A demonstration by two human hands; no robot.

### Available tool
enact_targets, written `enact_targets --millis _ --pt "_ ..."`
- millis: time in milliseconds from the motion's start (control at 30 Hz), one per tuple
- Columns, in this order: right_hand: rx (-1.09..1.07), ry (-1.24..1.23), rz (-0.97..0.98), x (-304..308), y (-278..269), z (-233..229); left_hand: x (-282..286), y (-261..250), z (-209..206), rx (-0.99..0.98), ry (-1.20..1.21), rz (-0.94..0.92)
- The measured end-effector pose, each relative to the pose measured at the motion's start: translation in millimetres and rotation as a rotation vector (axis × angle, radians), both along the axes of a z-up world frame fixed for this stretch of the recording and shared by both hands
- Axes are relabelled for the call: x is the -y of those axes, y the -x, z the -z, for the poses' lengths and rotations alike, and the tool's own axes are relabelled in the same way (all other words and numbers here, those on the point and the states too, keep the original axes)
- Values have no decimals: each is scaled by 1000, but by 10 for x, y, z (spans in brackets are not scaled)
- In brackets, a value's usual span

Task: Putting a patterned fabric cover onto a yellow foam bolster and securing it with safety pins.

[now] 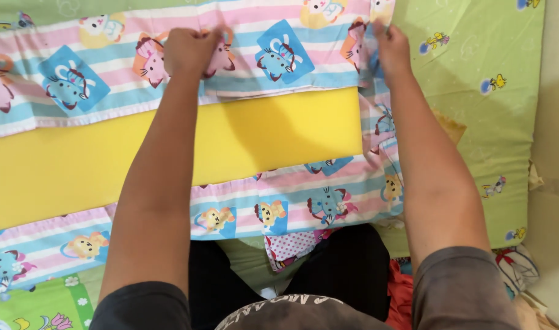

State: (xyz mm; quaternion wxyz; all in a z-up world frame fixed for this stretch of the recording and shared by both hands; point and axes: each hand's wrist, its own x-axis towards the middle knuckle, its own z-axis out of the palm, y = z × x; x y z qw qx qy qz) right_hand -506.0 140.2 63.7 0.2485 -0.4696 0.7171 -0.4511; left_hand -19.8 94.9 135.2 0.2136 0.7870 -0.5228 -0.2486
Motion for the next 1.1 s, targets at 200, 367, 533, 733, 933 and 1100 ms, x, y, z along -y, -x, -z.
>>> enact_targets --millis 200,367,533,733,933,1100 --pt "-224 -70 -77 -456 -6 -242 -416 -122 309 -211 -36 221" --pt "-300 -157 -4 -765 88 -308 -757 -41 317 59 92 159" --pt "-369 -265 -131 -1684 420 -503 -1552 -89 56 100 -57 181" --pt "-400 -258 -74 -2665 288 -774 -2965 125 -6 136 77 225" --pt "-618 -227 -74 -2976 38 -726 -3599 442 -116 -59 87 226" --pt "-755 -117 72 -3114 53 -866 -3596 469 254 -82 103 198"
